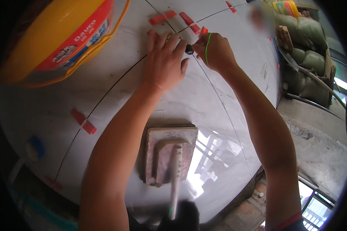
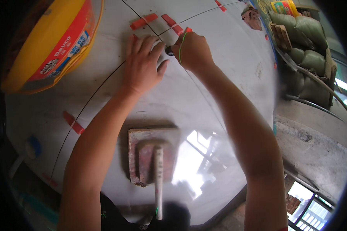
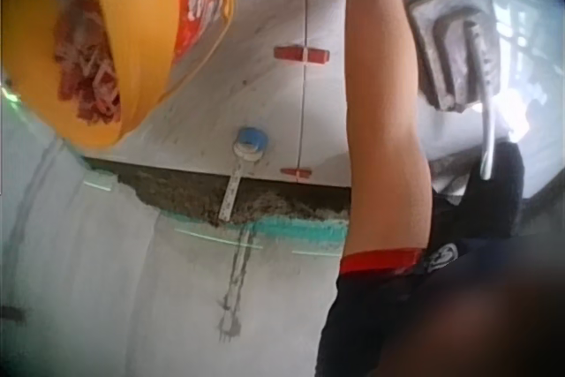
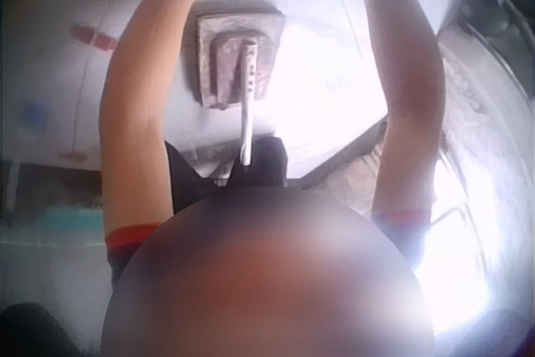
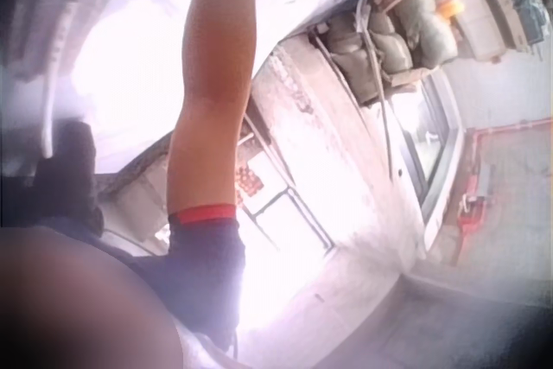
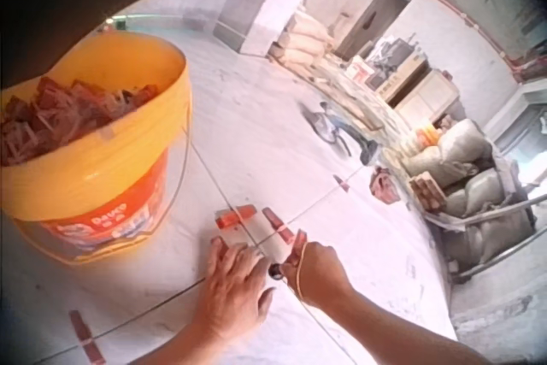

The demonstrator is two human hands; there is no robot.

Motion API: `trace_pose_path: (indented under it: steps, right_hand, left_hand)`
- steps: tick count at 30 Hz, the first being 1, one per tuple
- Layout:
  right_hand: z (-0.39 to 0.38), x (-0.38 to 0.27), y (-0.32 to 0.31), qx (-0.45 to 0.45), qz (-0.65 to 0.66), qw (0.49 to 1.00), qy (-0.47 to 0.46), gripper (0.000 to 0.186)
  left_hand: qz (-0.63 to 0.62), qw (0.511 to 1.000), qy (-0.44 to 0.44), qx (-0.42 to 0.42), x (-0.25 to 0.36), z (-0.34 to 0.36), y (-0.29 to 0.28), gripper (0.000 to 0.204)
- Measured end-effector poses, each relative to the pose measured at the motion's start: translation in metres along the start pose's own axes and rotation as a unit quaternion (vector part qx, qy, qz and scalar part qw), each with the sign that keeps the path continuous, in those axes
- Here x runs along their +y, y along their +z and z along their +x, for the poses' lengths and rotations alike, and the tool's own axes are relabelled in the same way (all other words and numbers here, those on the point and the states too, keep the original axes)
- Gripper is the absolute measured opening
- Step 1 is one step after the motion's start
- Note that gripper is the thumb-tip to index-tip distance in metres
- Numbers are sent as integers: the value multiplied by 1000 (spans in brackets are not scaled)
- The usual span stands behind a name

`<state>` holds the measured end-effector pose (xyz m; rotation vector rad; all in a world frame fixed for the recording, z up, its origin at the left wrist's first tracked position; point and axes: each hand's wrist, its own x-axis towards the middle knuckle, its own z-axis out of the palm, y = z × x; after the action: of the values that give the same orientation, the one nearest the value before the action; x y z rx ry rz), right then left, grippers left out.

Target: Lay large floor tiles onto mortar and align them using a float and leveling spacers.

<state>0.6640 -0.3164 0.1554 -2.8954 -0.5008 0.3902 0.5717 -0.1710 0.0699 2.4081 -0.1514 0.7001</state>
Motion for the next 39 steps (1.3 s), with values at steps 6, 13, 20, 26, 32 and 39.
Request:
trace_pose_path:
  steps: [6,13,20,26,32,39]
  right_hand:
    - [3,-1,-7,-89,-62,994,24,17]
    - [-3,22,-15,-35,-153,964,-215,20]
    - [-6,17,-21,-56,-246,926,-280,29]
    - [-6,32,-13,-19,-188,930,-316,31]
    - [-9,17,-13,-35,-123,976,-174,9]
    - [-7,25,-2,-14,-156,967,-202,21]
  left_hand:
    - [-15,1000,13,-17,-2,19,25,27]
    - [-25,999,7,-26,-2,21,27,23]
    - [8,1000,11,-16,-1,22,25,26]
    - [16,999,1,-40,1,22,28,24]
    - [28,999,-19,-31,0,26,32,26]
    - [1,999,-24,-43,0,26,32,20]
